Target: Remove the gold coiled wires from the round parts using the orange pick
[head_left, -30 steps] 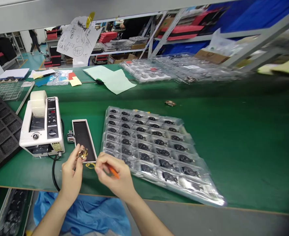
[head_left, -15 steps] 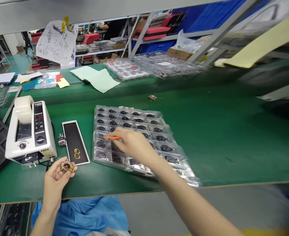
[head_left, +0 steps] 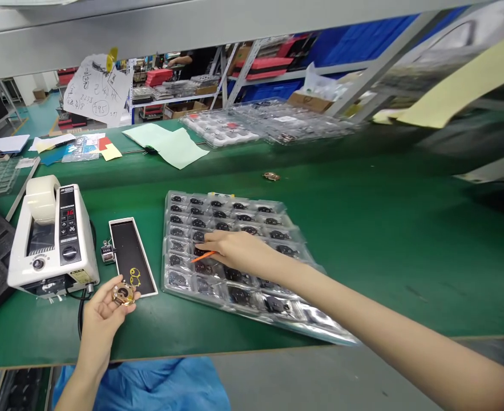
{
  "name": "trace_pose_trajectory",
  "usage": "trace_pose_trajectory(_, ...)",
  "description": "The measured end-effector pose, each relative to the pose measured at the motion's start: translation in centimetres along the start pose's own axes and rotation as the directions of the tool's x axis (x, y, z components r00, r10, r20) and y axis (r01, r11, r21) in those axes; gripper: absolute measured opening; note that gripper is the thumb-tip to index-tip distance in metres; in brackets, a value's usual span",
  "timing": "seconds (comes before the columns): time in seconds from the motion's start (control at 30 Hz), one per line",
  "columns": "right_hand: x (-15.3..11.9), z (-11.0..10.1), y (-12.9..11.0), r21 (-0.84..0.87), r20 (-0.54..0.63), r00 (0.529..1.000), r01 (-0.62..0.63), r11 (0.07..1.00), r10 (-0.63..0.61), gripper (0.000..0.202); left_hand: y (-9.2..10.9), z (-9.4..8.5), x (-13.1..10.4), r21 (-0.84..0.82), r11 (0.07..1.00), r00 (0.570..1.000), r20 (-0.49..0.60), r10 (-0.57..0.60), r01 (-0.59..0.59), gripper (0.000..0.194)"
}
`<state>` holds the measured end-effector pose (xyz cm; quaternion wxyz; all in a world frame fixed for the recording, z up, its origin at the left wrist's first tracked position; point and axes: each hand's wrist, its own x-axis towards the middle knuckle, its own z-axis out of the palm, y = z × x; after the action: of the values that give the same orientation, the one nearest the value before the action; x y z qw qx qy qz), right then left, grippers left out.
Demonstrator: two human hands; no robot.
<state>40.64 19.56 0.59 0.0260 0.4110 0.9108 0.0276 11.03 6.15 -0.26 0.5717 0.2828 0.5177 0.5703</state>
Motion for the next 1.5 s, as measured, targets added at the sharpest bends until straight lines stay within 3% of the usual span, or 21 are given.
trace_pose_trajectory(0.17,0.5,-0.3,-0.7,-0.096,-0.001,0.997,0.082,0.992,-0.082,0.025,0.6,0.9,-0.3,0.043,0.999,0.999,0.045,0.007,-0.009,0.047)
trace_pose_trajectory(0.3,0.5,-0.3,-1.1,-0.102,-0.013,0.997,0.069,0.992,-0.071,0.021,0.4,0.3,0.1,0.076,0.997,0.992,0.123,0.023,-0.033,0.049)
trace_pose_trajectory(0.47,0.3,-0.2,-1.3,-0.097,-0.076,0.997,-0.035,0.995,0.028,0.016,1.0,-0.1,0.5,0.095,0.995,0.987,0.163,-0.003,-0.013,0.048)
trace_pose_trajectory(0.67,0.6,-0.3,-2.4,-0.032,-0.203,0.964,-0.181,0.983,0.171,0.015,2.6,1.0,0.5,0.061,0.997,0.982,0.179,-0.054,0.044,0.046)
trace_pose_trajectory(0.73,0.9,-0.8,-3.2,0.037,-0.248,0.945,-0.211,0.977,0.213,0.016,2.9,1.4,0.7,0.065,0.997,0.978,0.199,-0.060,0.048,0.045)
trace_pose_trajectory(0.8,1.4,-1.7,-4.0,0.210,-0.308,0.915,-0.204,0.956,0.262,0.018,3.2,1.8,1.1,0.074,0.996,0.972,0.223,-0.073,0.058,0.044)
trace_pose_trajectory(0.9,2.5,-3.0,-5.6,0.511,-0.397,0.863,-0.076,0.856,0.313,0.019,3.7,2.2,1.8,0.074,0.994,0.962,0.254,-0.097,0.080,0.043)
trace_pose_trajectory(1.03,3.8,-3.9,-7.7,0.624,-0.506,0.815,0.121,0.772,0.282,0.017,4.4,2.6,2.8,0.102,0.992,0.949,0.299,-0.095,0.067,0.042)
trace_pose_trajectory(1.13,4.0,-3.8,-9.4,0.500,-0.660,0.726,0.232,0.834,0.193,0.018,4.5,2.9,3.3,0.134,0.990,0.943,0.320,-0.090,0.049,0.027)
trace_pose_trajectory(1.27,3.1,-3.6,-11.1,0.129,-0.801,0.598,0.209,0.970,-0.022,0.025,4.3,3.7,3.3,0.071,0.988,0.901,0.404,-0.155,0.138,0.034)
trace_pose_trajectory(1.37,2.4,-3.5,-11.4,-0.013,-0.827,0.548,0.202,0.979,-0.124,0.027,4.1,4.4,3.2,0.023,0.980,0.889,0.417,-0.189,0.198,0.033)
trace_pose_trajectory(1.5,1.6,-3.2,-11.2,-0.056,-0.840,0.516,0.225,0.973,-0.168,0.029,4.0,5.3,3.2,0.012,0.970,0.882,0.413,-0.227,0.244,0.035)
